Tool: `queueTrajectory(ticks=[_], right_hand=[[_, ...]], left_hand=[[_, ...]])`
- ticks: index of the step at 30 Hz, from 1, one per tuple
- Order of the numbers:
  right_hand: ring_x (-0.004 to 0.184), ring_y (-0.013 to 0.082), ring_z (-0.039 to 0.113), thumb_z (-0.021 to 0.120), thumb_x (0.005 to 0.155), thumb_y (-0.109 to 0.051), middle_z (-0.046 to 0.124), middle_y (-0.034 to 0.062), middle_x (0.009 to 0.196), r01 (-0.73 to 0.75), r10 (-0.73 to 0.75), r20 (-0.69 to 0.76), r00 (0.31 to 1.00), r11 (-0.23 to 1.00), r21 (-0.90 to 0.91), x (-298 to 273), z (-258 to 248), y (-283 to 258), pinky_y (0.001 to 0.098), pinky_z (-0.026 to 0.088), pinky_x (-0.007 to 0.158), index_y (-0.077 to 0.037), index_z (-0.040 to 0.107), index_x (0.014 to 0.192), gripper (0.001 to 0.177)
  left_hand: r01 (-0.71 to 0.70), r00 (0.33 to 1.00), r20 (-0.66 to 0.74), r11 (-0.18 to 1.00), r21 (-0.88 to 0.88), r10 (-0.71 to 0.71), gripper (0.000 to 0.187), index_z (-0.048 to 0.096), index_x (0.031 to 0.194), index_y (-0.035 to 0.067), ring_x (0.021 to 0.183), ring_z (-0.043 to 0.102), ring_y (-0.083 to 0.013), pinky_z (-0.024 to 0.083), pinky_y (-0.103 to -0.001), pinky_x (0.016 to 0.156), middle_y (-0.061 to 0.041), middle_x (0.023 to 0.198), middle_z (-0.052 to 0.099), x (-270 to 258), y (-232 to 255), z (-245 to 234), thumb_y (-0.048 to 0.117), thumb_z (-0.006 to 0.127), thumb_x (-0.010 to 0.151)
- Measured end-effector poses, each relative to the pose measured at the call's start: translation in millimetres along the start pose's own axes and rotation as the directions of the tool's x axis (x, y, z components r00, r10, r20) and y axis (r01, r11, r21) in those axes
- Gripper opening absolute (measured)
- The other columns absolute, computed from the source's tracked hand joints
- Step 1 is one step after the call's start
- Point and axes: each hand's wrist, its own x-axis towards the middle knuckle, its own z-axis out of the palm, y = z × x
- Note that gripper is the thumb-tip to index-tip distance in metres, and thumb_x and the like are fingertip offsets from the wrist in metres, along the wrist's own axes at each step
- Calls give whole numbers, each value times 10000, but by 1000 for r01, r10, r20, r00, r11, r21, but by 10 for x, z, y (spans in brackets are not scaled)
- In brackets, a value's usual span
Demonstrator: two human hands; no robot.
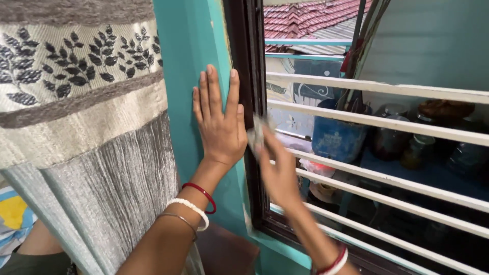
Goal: Cleaning the window frame and safety bars with a damp cloth.
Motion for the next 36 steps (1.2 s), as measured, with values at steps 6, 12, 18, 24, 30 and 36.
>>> queueTrajectory(ticks=[6, 12, 18, 24, 30, 36], right_hand=[[1222, 307, 667, 643, 888, -35, 711, 189, 1275, -346, 344, -35, 938, 930, -123, -1539, 216, 921, 375, 487, 1022, 15, 659, 1275, 391], [1038, 208, 633, 688, 777, 66, 600, 121, 1132, -356, 352, -178, 919, 934, 10, -1674, 214, 1142, 303, 540, 816, -7, 723, 1040, 276], [938, 147, 642, 657, 892, 102, 686, 95, 1006, -551, 582, 32, 813, 748, 370, -1818, 269, 1389, 281, 506, 833, -23, 656, 1066, 214], [996, 137, 673, 593, 877, 104, 668, 61, 1106, -431, 529, -164, 833, 805, 407, -1612, 286, 893, 278, 533, 899, -55, 578, 1185, 348], [1064, 215, 621, 636, 894, 22, 636, 125, 1172, -204, 208, -248, 946, 978, 43, -1114, 429, 208, 313, 497, 924, -32, 541, 1347, 466], [938, 146, 687, 666, 807, -45, 745, 60, 1106, -502, 502, -65, 862, 864, 18, -1462, 309, 601, 316, 537, 716, -84, 580, 1356, 557]], left_hand=[[7, 1000, 20, 1000, 2, -7, 594, 310, 1657, 144, 1620, 172, -393, 122, -561, 1328, -221, 1723, 164, -14, 13, 0, 182, 457, 1083], [-2, 1000, 9, 1000, -1, 2, 590, 307, 1654, 144, 1619, 169, -387, 122, -561, 1328, -215, 1722, 162, 5, -10, 3, 184, 455, 1084], [8, 1000, 30, 1000, -4, -7, 592, 299, 1661, 151, 1624, 159, -383, 117, -550, 1333, -208, 1728, 151, -19, -12, 4, 190, 455, 1090], [17, 999, 40, 1000, -3, -17, 598, 286, 1669, 160, 1633, 151, -373, 112, -546, 1342, -195, 1738, 141, -36, -44, 32, 188, 459, 1097], [18, 999, 43, 1000, 7, -18, 601, 276, 1671, 166, 1634, 152, -360, 105, -534, 1346, -192, 1737, 145, -39, -40, 12, 190, 464, 1100], [29, 999, 45, 999, 15, -29, 592, 275, 1671, 180, 1640, 159, -343, 110, -527, 1348, -181, 1740, 148, -86, -43, 30, 198, 460, 1109]])
